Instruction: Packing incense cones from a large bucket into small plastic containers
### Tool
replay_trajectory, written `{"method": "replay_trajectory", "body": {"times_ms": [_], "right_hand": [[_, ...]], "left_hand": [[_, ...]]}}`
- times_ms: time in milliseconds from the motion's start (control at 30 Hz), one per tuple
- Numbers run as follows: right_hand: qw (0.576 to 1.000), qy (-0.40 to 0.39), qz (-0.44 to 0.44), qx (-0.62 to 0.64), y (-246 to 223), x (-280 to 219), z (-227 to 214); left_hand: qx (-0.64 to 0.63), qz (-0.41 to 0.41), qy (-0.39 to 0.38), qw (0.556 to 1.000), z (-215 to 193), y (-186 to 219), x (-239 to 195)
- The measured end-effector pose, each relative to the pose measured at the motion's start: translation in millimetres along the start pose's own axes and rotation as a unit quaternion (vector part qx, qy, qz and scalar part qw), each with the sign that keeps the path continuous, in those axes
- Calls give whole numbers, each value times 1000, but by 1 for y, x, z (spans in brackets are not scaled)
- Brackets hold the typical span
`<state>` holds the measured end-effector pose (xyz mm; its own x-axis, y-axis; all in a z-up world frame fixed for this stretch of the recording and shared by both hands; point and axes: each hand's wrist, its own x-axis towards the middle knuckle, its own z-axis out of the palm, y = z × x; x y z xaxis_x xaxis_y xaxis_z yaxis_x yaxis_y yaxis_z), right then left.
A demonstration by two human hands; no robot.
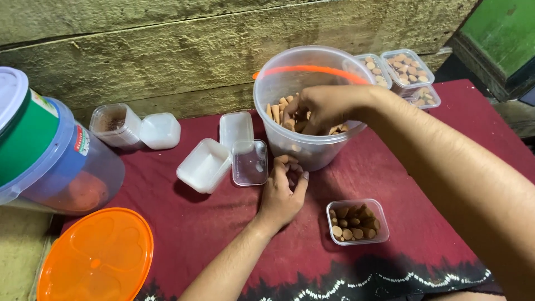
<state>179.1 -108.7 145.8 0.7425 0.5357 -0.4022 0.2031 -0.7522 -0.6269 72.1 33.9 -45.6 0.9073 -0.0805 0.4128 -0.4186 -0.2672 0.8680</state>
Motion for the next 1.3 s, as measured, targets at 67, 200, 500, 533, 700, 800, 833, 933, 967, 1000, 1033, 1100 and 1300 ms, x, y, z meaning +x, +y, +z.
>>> {"method": "replay_trajectory", "body": {"times_ms": [67,200,500,533,700,800,833,933,967,1000,1033,1100,1300], "right_hand": [[996,25,13,84,-1,-12,-8],[982,85,-79,150,-13,-52,-30],[925,146,-338,90,18,-139,46],[923,122,-348,112,28,-140,62],[925,192,-294,147,106,-99,104],[921,210,-274,183,142,-78,106],[921,213,-270,182,152,-72,106],[940,164,-236,181,155,-66,105],[941,163,-233,186,154,-64,107],[941,170,-226,183,153,-61,109],[942,178,-221,179,151,-59,110],[945,162,-187,214,151,-59,112],[942,98,-185,264,151,-63,109]], "left_hand": [[-7,2,-4,1000,0,0,-2],[-16,-10,-11,1000,-2,9,0],[-57,-66,-21,996,-6,12,-4],[-58,-53,-17,997,-6,13,-3],[-36,-60,-28,997,-11,18,-4],[-35,-64,-47,996,-12,22,-3],[-35,-67,-62,995,-12,23,-3],[7,-17,-112,993,-12,28,-1],[7,-21,-115,993,-11,29,-1],[21,6,-126,992,-11,31,-1],[34,34,-137,989,-10,32,1],[41,46,-152,987,-9,36,4],[75,60,-159,983,-6,31,4]]}}
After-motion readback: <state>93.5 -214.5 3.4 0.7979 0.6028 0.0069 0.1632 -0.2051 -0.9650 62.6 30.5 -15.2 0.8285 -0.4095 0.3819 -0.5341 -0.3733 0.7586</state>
